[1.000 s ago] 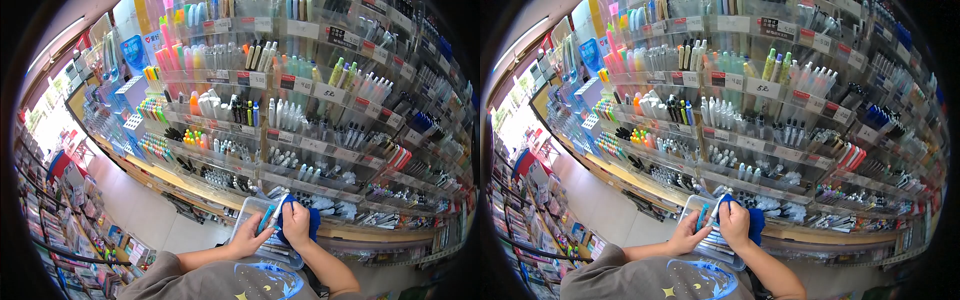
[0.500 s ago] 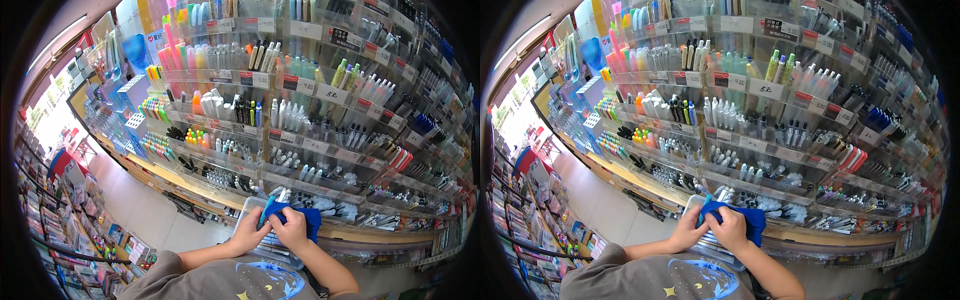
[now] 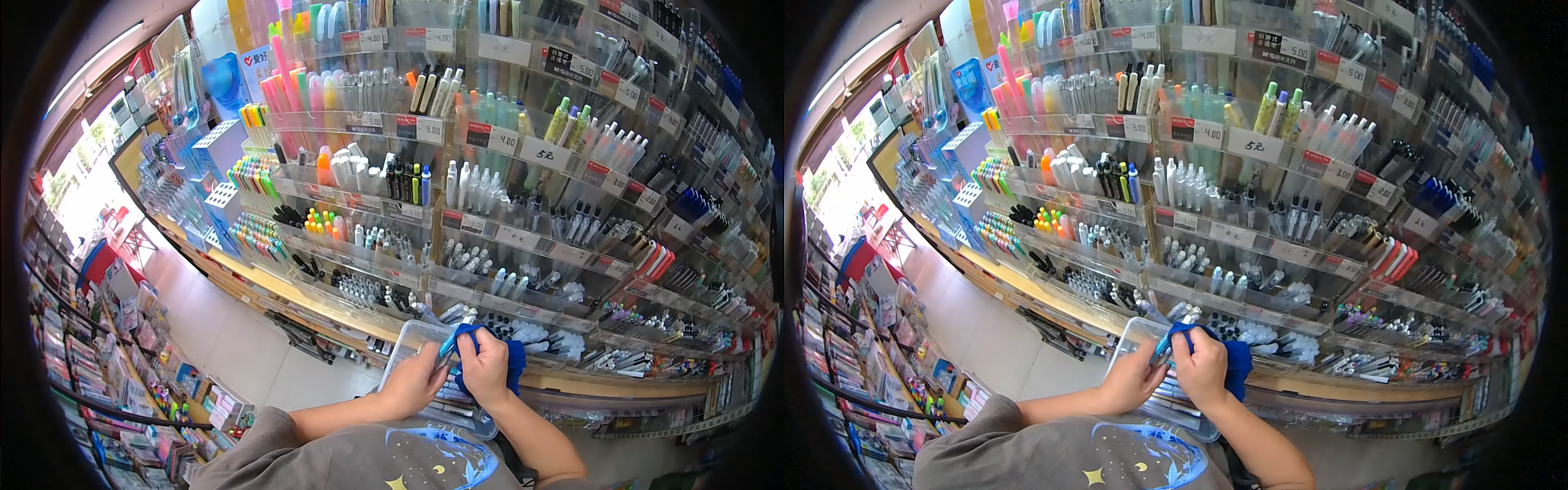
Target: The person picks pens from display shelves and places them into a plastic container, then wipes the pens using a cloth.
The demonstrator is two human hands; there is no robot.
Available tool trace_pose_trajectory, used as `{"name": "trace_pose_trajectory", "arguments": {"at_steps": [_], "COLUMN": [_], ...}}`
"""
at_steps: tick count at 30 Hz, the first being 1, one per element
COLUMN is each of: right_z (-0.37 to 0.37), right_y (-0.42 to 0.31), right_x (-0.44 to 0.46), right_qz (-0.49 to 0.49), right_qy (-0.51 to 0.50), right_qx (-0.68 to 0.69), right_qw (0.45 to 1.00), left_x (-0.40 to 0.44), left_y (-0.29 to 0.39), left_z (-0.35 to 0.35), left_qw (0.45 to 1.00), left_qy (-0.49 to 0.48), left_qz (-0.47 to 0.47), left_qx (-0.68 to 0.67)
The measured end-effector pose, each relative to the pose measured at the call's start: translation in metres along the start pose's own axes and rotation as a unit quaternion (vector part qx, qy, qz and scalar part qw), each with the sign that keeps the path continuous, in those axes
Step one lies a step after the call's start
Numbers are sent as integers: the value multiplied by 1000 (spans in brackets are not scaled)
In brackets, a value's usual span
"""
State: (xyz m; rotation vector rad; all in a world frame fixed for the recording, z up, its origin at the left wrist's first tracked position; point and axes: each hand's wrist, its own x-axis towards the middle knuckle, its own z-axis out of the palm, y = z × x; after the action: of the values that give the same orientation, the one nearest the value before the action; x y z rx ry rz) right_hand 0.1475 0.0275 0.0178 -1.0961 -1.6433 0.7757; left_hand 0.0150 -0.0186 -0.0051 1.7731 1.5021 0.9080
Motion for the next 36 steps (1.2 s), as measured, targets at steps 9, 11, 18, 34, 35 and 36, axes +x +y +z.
{"name": "trace_pose_trajectory", "arguments": {"at_steps": [9,11,18,34,35,36], "right_z": [-3,5,2,10,10,10], "right_y": [17,20,16,29,28,27], "right_x": [10,7,-1,-5,-5,-5], "right_qz": [190,180,179,82,80,79], "right_qy": [105,79,-168,-150,-162,-173], "right_qx": [266,255,249,198,207,216], "right_qw": [939,947,937,965,961,958], "left_x": [8,13,18,35,37,39], "left_y": [-8,-15,-22,18,17,20], "left_z": [-6,-9,-7,-66,-67,-68], "left_qw": [888,866,857,980,988,992], "left_qy": [-91,-106,-190,-198,-139,-103], "left_qz": [-91,-64,-39,-4,-7,17], "left_qx": [-441,-485,-478,-6,-60,-73]}}
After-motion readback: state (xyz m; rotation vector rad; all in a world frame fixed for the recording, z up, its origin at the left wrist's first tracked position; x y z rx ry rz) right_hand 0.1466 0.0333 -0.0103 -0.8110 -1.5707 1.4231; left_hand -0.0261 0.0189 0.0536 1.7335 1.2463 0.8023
